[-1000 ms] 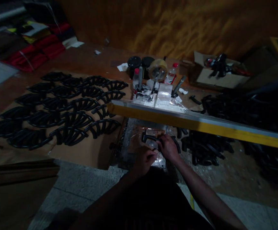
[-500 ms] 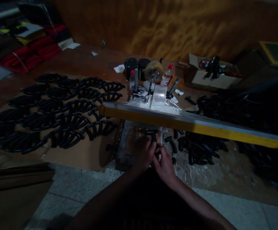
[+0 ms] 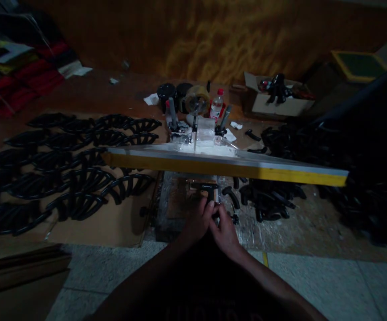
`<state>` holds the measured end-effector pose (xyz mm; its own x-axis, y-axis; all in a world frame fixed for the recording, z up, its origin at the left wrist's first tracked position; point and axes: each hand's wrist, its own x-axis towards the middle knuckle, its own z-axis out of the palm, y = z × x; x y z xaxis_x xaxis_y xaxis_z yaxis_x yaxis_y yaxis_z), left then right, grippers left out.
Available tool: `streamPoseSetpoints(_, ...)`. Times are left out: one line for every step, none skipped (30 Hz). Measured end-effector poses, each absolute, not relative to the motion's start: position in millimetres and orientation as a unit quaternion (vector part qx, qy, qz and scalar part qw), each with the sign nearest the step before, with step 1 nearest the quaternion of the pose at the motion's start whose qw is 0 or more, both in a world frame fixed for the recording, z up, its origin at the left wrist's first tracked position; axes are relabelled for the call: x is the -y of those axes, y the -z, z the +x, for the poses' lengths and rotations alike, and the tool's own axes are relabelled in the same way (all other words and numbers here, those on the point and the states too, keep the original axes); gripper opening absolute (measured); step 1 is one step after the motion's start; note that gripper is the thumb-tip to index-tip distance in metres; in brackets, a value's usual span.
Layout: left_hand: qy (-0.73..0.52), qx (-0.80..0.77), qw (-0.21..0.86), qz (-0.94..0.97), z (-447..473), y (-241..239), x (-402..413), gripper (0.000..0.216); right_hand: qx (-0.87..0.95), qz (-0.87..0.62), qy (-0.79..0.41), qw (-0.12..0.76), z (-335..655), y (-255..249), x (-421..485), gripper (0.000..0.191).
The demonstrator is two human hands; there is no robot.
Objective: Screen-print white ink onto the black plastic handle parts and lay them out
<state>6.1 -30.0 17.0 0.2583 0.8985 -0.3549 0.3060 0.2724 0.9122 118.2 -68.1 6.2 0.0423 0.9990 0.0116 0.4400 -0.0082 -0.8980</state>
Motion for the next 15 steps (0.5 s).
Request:
streamPoseSetpoints(-0.258, -0.554, 0.572, 0.547, 6, -17, 30, 0.032, 0.589, -0.61, -0.362, 0.387, 118, -6, 68, 0.006)
streamPoseSetpoints(-0.257, -0.556, 0.569, 0.549, 6, -18, 30, 0.032, 0.589, -0.61, -0.36, 0.389, 118, -6, 68, 0.006)
streamPoseSetpoints(-0.252, -0.559, 0.567, 0.55, 6, -18, 30, 0.032, 0.59, -0.609, -0.358, 0.391, 118, -6, 68, 0.006)
streamPoseSetpoints(-0.248, -0.562, 0.565, 0.551, 5, -19, 30, 0.032, 0.59, -0.608, -0.358, 0.392, 118, -6, 68, 0.006)
streamPoseSetpoints(-0.244, -0.564, 0.564, 0.552, 5, -19, 30, 0.032, 0.59, -0.609, -0.359, 0.39, 118, -6, 68, 0.007)
streamPoseSetpoints(-0.242, -0.564, 0.564, 0.552, 4, -20, 30, 0.033, 0.589, -0.61, -0.361, 0.388, 118, -6, 68, 0.007)
streamPoseSetpoints(-0.239, -0.566, 0.564, 0.551, 4, -20, 31, 0.033, 0.588, -0.613, -0.363, 0.384, 118, -5, 68, 0.006)
streamPoseSetpoints(-0.238, -0.569, 0.565, 0.548, 4, -20, 31, 0.034, 0.588, -0.615, -0.363, 0.379, 118, -5, 67, 0.006)
streamPoseSetpoints(-0.24, -0.57, 0.567, 0.544, 4, -20, 31, 0.035, 0.589, -0.617, -0.363, 0.375, 118, -5, 67, 0.006)
streamPoseSetpoints(-0.243, -0.569, 0.571, 0.54, 4, -20, 31, 0.035, 0.591, -0.617, -0.363, 0.372, 118, -4, 67, 0.006)
streamPoseSetpoints(-0.244, -0.568, 0.575, 0.536, 4, -20, 31, 0.036, 0.593, -0.617, -0.363, 0.369, 117, -3, 67, 0.006)
streamPoseSetpoints(-0.245, -0.568, 0.579, 0.532, 4, -19, 31, 0.037, 0.595, -0.616, -0.364, 0.366, 117, -2, 68, 0.005)
streamPoseSetpoints(-0.244, -0.567, 0.581, 0.53, 4, -17, 31, 0.038, 0.597, -0.614, -0.365, 0.365, 116, -2, 68, 0.004)
streamPoseSetpoints(-0.242, -0.567, 0.58, 0.532, 3, -14, 30, 0.039, 0.599, -0.612, -0.367, 0.362, 115, -2, 67, 0.003)
streamPoseSetpoints(-0.241, -0.569, 0.575, 0.537, 1, -10, 30, 0.04, 0.603, -0.609, -0.371, 0.358, 114, -2, 67, 0.004)
